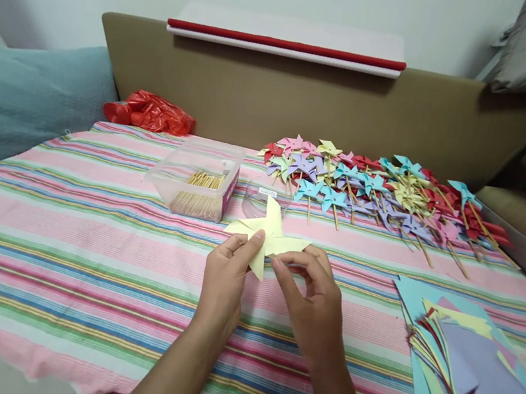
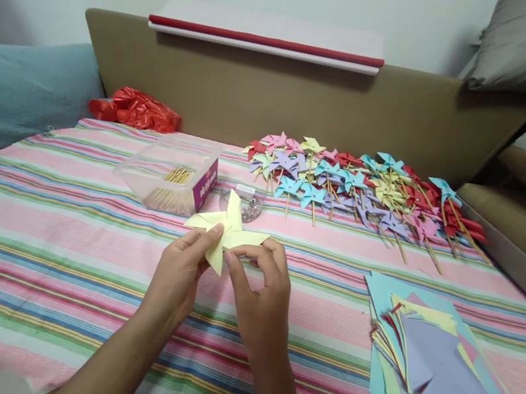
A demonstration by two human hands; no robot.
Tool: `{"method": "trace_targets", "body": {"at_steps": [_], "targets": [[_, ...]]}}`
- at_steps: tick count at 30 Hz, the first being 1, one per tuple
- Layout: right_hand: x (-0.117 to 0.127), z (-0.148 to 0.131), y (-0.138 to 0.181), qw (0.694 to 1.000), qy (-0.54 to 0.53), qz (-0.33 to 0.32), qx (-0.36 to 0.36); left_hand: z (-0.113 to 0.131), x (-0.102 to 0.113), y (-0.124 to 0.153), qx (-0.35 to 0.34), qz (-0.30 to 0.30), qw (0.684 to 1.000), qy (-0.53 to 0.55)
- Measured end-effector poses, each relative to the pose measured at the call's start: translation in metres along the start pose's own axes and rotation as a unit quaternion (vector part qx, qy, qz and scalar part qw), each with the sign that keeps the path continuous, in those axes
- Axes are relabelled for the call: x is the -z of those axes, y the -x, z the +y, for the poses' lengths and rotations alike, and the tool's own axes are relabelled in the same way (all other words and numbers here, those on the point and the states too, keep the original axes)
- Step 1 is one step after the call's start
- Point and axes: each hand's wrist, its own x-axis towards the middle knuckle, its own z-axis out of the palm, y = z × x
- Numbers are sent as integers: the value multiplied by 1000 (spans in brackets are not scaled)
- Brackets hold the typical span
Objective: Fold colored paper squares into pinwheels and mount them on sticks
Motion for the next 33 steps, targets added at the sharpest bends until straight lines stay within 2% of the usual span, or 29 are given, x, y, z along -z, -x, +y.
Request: {"method": "trace_targets", "body": {"at_steps": [6, 9, 14, 22, 33], "targets": [[0, 2, -2, 989, -102, 61, -84, -2, -2, 3, -28, -23, 998, -58], [0, 1, -3, 985, -93, 102, -103, -4, -4, 5, -36, -41, 995, -86], [1, 1, -4, 987, -42, 118, -100, -5, -5, 7, -43, -58, 990, -118], [0, 4, -5, 984, -47, 142, -96, -5, -5, 7, -30, -73, 990, -117], [2, 3, -4, 985, -17, 139, -100, -4, -6, 9, -22, -85, 990, -106]]}}
